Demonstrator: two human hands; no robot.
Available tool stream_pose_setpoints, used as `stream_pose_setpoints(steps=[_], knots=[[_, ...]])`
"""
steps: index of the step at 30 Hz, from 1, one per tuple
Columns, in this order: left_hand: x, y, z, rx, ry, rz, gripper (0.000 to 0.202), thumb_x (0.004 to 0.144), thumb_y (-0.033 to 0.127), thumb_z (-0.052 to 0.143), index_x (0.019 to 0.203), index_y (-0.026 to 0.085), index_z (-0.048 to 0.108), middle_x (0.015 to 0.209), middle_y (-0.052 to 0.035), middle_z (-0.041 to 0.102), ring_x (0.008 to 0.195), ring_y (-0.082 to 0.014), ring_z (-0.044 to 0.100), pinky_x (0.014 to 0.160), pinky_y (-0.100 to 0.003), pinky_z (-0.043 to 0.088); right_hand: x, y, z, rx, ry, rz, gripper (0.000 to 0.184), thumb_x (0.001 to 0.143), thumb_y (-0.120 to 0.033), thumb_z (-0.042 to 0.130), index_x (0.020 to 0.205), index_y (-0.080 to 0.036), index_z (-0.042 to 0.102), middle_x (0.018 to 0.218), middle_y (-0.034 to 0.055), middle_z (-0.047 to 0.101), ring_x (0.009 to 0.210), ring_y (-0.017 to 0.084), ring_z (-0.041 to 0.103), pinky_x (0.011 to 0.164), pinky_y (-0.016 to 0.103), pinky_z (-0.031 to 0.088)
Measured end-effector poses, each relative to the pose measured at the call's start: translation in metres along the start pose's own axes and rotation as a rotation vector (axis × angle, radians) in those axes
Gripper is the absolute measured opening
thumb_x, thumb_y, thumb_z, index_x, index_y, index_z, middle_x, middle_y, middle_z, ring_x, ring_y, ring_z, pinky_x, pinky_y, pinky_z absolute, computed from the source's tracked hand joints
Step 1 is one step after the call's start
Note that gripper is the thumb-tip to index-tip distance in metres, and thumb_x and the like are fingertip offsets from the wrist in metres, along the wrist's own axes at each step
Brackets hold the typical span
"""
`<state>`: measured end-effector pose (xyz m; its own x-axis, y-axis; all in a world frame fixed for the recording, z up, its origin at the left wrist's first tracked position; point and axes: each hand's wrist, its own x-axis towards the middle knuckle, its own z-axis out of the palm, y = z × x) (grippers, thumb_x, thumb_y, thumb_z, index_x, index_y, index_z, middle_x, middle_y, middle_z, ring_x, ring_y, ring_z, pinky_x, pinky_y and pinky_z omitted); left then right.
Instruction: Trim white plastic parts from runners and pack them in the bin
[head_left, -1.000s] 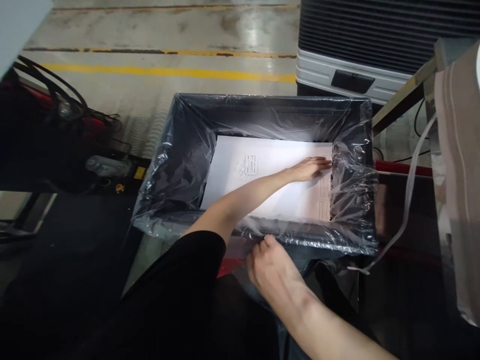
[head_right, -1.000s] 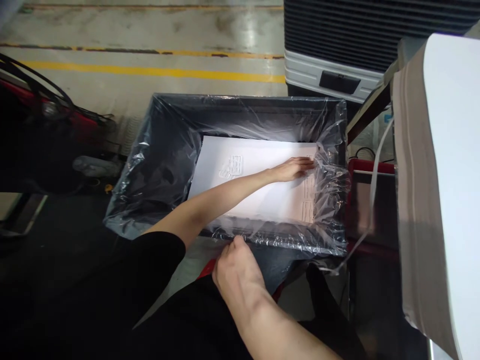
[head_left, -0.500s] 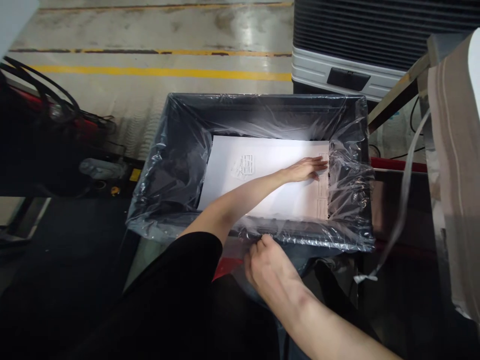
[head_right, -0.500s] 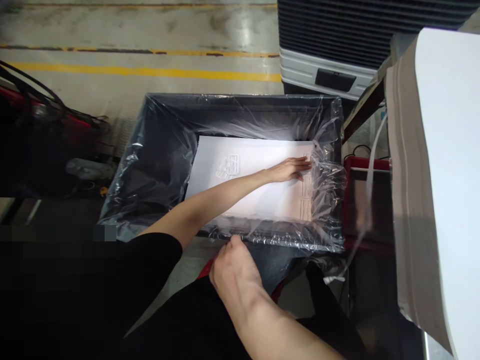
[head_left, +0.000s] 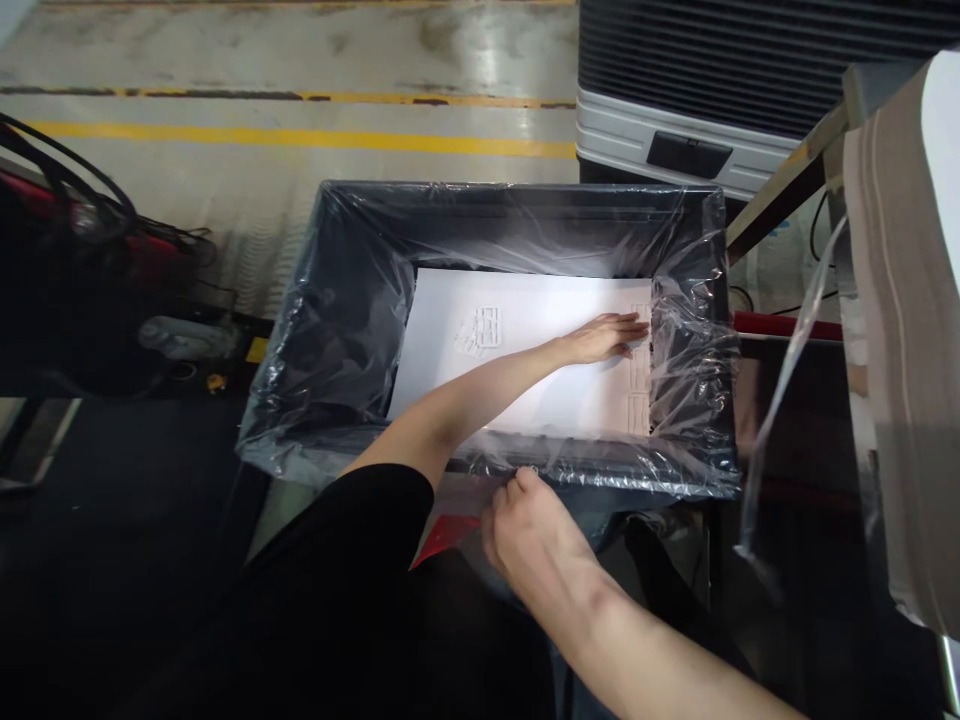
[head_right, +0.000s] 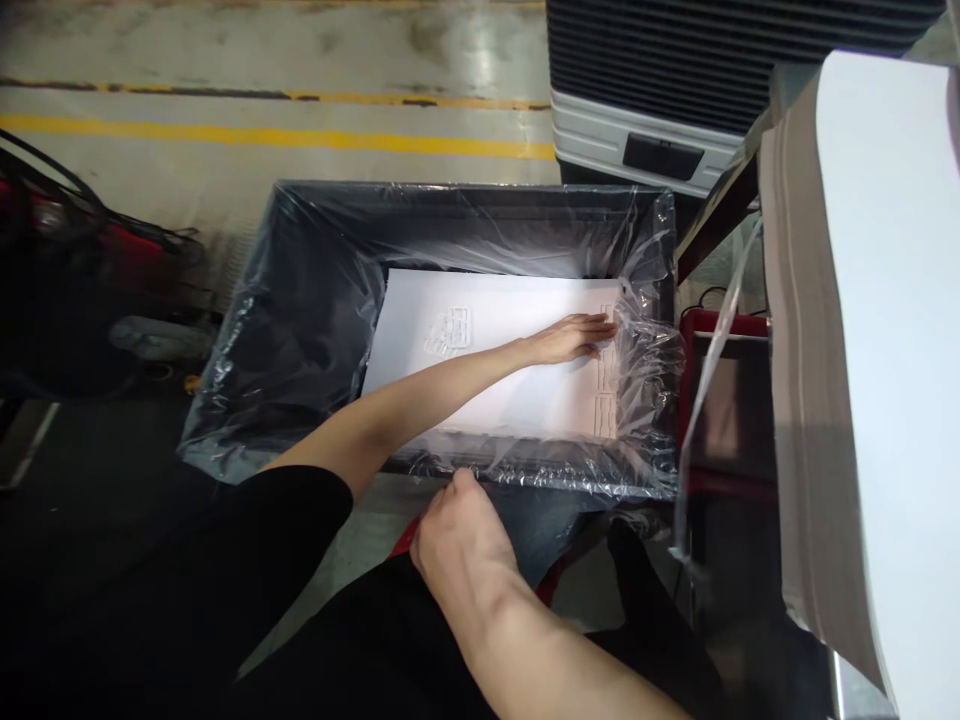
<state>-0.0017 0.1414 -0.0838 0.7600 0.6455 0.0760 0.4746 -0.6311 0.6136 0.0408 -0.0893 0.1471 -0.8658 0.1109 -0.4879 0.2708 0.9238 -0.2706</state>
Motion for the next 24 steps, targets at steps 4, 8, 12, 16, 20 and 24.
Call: stream_pose_setpoints(steps=[4, 8, 12, 16, 20, 24], knots=[[-0.001, 0.002, 0.000, 0.002, -0.004, -0.006, 0.051, 0.103, 0.023, 0.061, 0.153, 0.013, 0.063, 0.162, -0.0158, 0.058, 0.161, -0.0324, 0.043, 0.133, -0.052, 0.038, -0.001, 0.002, -0.004, 0.015, -0.007, -0.006, 0.024, 0.102, -0.014, 0.061, 0.116, -0.010, 0.080, 0.091, 0.0145, 0.075, 0.083, 0.025, 0.066, 0.082, 0.038, 0.050], [-0.002, 0.006, -0.001, 0.007, -0.009, -0.013, 0.051, 0.103, 0.022, 0.059, 0.153, 0.016, 0.064, 0.162, -0.0139, 0.058, 0.160, -0.0316, 0.045, 0.132, -0.051, 0.039, -0.002, 0.003, -0.009, 0.033, -0.049, -0.016, 0.027, 0.103, -0.013, 0.059, 0.119, -0.009, 0.080, 0.097, 0.0161, 0.076, 0.086, 0.025, 0.066, 0.084, 0.037, 0.050], [-0.004, 0.008, -0.002, 0.010, -0.019, -0.014, 0.050, 0.103, 0.023, 0.058, 0.152, 0.017, 0.064, 0.161, -0.0140, 0.059, 0.159, -0.0315, 0.046, 0.131, -0.052, 0.040, -0.003, 0.003, -0.012, 0.058, -0.066, -0.004, 0.027, 0.103, -0.013, 0.059, 0.121, -0.008, 0.080, 0.098, 0.0162, 0.076, 0.088, 0.025, 0.067, 0.084, 0.037, 0.050], [-0.005, 0.010, -0.004, 0.019, -0.039, -0.020, 0.049, 0.105, 0.023, 0.055, 0.152, 0.019, 0.065, 0.163, -0.0123, 0.058, 0.160, -0.0307, 0.045, 0.130, -0.051, 0.039, -0.003, 0.004, -0.013, 0.083, -0.058, 0.003, 0.026, 0.103, -0.012, 0.060, 0.120, -0.007, 0.080, 0.098, 0.0165, 0.077, 0.089, 0.025, 0.068, 0.086, 0.037, 0.050], [-0.004, 0.020, -0.012, 0.059, -0.087, -0.066, 0.048, 0.107, 0.025, 0.053, 0.154, 0.018, 0.061, 0.165, -0.0107, 0.056, 0.161, -0.0271, 0.042, 0.131, -0.045, 0.036, -0.004, 0.003, -0.013, 0.058, -0.060, 0.006, 0.028, 0.103, -0.010, 0.059, 0.123, -0.007, 0.079, 0.101, 0.0175, 0.077, 0.091, 0.025, 0.069, 0.088, 0.038, 0.051], [-0.023, 0.038, -0.031, 0.170, -0.100, -0.296, 0.049, 0.107, 0.035, 0.058, 0.154, 0.021, 0.058, 0.165, -0.0096, 0.055, 0.155, -0.0265, 0.047, 0.130, -0.040, 0.037, -0.004, 0.002, -0.011, 0.036, -0.047, 0.020, 0.027, 0.102, -0.011, 0.062, 0.122, -0.007, 0.080, 0.099, 0.0169, 0.078, 0.092, 0.026, 0.071, 0.087, 0.037, 0.055]])
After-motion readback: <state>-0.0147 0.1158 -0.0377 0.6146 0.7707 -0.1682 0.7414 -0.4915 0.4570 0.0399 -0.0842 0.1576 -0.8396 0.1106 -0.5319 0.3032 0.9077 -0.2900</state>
